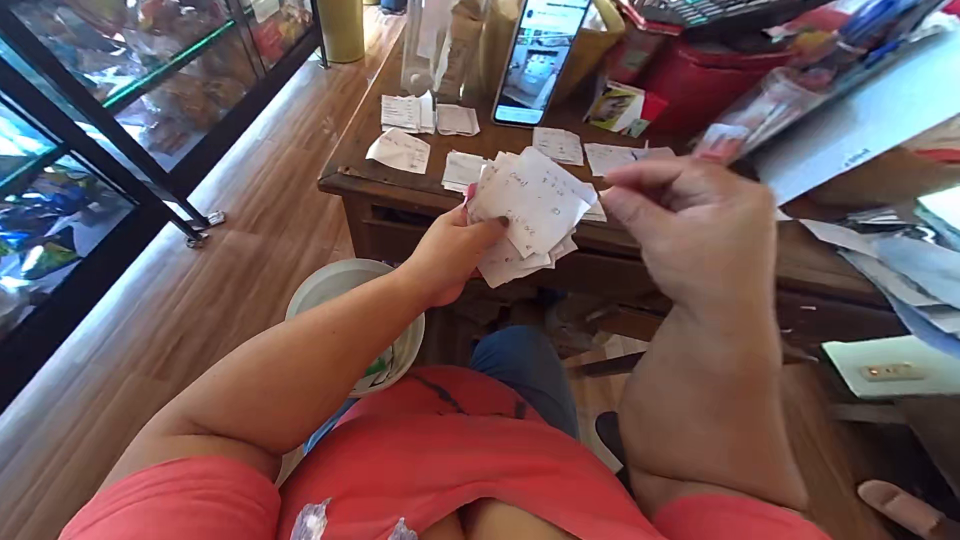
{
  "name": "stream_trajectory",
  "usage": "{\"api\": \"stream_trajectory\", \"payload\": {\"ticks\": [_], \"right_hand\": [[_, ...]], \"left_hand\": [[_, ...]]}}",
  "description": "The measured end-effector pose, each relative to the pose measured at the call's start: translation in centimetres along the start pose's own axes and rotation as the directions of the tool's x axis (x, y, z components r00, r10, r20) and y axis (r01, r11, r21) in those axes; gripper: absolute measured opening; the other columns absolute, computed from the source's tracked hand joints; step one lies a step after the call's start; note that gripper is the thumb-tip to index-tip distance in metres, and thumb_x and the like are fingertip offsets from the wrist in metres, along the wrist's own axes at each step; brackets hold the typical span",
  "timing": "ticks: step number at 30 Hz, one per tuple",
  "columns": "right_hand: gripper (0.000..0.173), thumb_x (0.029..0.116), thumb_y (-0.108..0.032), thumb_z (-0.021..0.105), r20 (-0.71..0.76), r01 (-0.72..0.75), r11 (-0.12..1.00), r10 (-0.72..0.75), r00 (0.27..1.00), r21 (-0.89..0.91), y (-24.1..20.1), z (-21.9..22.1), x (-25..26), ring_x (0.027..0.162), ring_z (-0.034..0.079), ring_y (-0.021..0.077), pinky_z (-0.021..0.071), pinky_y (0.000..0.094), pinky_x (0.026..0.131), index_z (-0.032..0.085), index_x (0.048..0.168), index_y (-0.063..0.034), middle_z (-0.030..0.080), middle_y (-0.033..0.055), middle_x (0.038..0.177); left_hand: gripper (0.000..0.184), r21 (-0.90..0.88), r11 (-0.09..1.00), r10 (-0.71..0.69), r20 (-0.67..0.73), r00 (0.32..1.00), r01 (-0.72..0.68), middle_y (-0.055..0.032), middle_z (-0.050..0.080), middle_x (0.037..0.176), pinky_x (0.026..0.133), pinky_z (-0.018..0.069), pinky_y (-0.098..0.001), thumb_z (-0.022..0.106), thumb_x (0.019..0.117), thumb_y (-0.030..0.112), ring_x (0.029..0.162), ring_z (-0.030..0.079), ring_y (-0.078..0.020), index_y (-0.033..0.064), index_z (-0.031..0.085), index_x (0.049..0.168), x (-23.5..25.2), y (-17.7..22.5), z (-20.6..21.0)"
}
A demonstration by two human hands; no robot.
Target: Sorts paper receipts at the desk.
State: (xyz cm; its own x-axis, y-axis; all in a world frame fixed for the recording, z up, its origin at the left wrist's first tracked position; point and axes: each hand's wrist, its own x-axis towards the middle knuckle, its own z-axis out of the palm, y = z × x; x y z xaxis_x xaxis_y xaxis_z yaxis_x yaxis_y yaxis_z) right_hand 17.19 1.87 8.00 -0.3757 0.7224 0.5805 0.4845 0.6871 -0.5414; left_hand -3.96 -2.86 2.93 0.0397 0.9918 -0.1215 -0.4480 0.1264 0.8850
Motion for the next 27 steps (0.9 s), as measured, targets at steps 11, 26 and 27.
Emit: {"api": "stream_trajectory", "payload": {"ticks": [11,26,27], "right_hand": [[0.032,0.0952,-0.027,0.074,-0.050,-0.189,0.982,0.188,0.981,-0.018,2.0,1.8,-2.9,0.083,0.059,0.0102,0.0493,0.0231,0.073,0.071,0.119,-0.0052,0.064,0.0097,0.103],[0.016,0.0964,-0.022,0.072,-0.098,-0.182,0.962,0.205,0.974,0.203,3.7,3.6,-4.7,0.085,0.061,0.0021,0.0517,0.0172,0.074,0.070,0.102,-0.0064,0.064,0.0029,0.105],[0.015,0.0965,-0.020,0.072,-0.117,-0.181,0.952,0.215,0.970,0.245,4.0,3.2,-4.8,0.084,0.062,0.0002,0.0539,0.0171,0.074,0.070,0.103,-0.0071,0.066,-0.0004,0.102]], "left_hand": [[0.023,0.062,0.998,-0.015,-0.043,0.999,0.018,-0.0102,0.072,0.104,0.077,0.0631,-0.0351,0.051,0.1072,0.010,0.088,0.074,-0.0182,0.0052,0.054,0.130,-0.6,-1.4,1.3],[0.025,0.165,0.981,-0.088,-0.077,0.993,0.100,-0.0091,0.072,0.107,0.076,0.0626,-0.0357,0.050,0.1082,0.016,0.088,0.073,-0.0188,0.0103,0.055,0.132,-0.7,-1.9,0.2],[0.024,0.176,0.978,-0.100,-0.083,0.992,0.113,-0.0094,0.072,0.106,0.074,0.0626,-0.0353,0.051,0.1080,0.015,0.087,0.073,-0.0189,0.0095,0.055,0.131,-0.6,-1.9,0.2]]}}
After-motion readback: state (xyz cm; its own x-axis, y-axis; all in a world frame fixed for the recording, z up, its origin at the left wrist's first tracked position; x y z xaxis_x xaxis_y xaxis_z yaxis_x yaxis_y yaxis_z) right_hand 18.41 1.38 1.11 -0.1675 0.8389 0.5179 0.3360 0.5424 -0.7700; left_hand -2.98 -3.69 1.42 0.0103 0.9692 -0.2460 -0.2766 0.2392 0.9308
